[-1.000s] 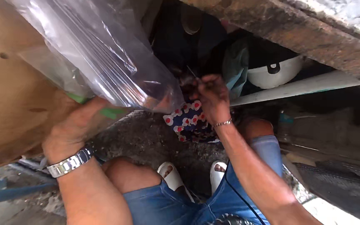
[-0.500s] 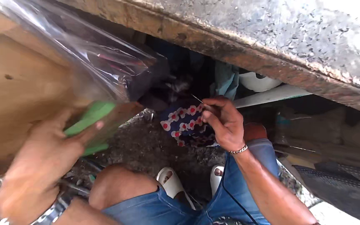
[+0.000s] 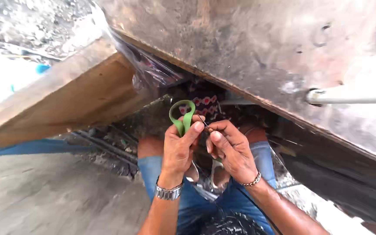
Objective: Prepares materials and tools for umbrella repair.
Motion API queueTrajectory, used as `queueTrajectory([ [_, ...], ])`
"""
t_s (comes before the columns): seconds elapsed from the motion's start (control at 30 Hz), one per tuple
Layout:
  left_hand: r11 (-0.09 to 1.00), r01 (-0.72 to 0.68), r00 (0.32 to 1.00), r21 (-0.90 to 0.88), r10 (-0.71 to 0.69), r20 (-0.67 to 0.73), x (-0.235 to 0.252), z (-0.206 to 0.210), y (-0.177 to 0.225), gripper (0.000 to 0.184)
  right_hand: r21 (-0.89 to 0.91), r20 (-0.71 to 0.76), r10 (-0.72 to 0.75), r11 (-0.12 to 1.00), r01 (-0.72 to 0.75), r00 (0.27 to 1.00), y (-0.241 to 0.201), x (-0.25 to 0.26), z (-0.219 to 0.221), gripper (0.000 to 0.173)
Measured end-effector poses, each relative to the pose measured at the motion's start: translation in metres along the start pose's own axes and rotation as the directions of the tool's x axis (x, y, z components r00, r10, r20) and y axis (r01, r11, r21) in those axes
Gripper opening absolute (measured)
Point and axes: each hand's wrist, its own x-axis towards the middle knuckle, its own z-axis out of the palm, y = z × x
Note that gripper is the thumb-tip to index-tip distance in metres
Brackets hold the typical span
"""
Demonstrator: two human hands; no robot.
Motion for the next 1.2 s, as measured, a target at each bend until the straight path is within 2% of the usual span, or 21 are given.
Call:
queueTrajectory([
  [0.13, 0.998, 0.023, 0.999, 0.055, -0.021, -0.041, -0.048, 0.062, 0.057, 0.017, -0.048, -0.006, 0.096, 0.994, -0.096, 0.995, -0.091, -0.033, 0.029, 0.021],
  [0.3, 0.985, 0.022, 0.999, 0.172, -0.016, -0.035, -0.097, 0.133, 0.12, 0.019, -0.238, -0.086, 0.06, 0.968, -0.079, 0.994, -0.192, -0.071, 0.055, 0.016],
  [0.4, 0.973, 0.039, 0.999, 0.23, -0.038, -0.009, -0.126, 0.174, 0.153, 0.021, -0.221, -0.075, 0.088, 0.97, -0.102, 0.993, -0.249, -0.097, 0.064, 0.018],
  [0.53, 0.968, 0.075, 0.997, 0.24, -0.081, 0.013, -0.167, 0.228, 0.186, 0.022, -0.168, -0.03, 0.207, 0.963, -0.209, 0.978, -0.323, -0.133, 0.072, 0.022],
  [0.67, 0.964, 0.175, 0.983, 0.202, -0.183, 0.018, -0.21, 0.275, 0.207, 0.017, -0.205, -0.071, 0.197, 0.957, -0.207, 0.978, -0.375, -0.176, 0.076, 0.023],
  [0.77, 0.933, 0.262, 0.961, 0.246, -0.275, 0.021, -0.233, 0.298, 0.207, 0.018, -0.216, -0.15, 0.179, 0.954, -0.209, 0.972, -0.398, -0.206, 0.076, 0.025],
  [0.83, 0.878, 0.284, 0.94, 0.385, -0.334, 0.067, -0.242, 0.301, 0.202, 0.019, -0.262, -0.212, 0.164, 0.94, -0.218, 0.963, -0.4, -0.223, 0.074, 0.022],
  [0.93, 0.736, 0.276, 0.857, 0.618, -0.479, 0.188, -0.24, 0.298, 0.194, 0.019, -0.316, -0.343, 0.12, 0.919, -0.235, 0.932, -0.386, -0.246, 0.07, 0.017],
  [1.0, 0.661, 0.268, 0.795, 0.701, -0.562, 0.226, -0.239, 0.299, 0.182, 0.018, -0.335, -0.439, 0.131, 0.894, -0.297, 0.889, -0.375, -0.262, 0.068, 0.019],
  [1.1, 0.609, 0.263, 0.757, 0.748, -0.611, 0.231, -0.244, 0.303, 0.159, 0.017, -0.343, -0.551, 0.157, 0.853, -0.394, 0.82, -0.361, -0.282, 0.069, 0.023],
  [1.2, 0.578, 0.347, 0.717, 0.739, -0.671, 0.188, -0.252, 0.32, 0.138, 0.016, -0.334, -0.584, 0.152, 0.85, -0.407, 0.797, -0.362, -0.306, 0.05, 0.027],
])
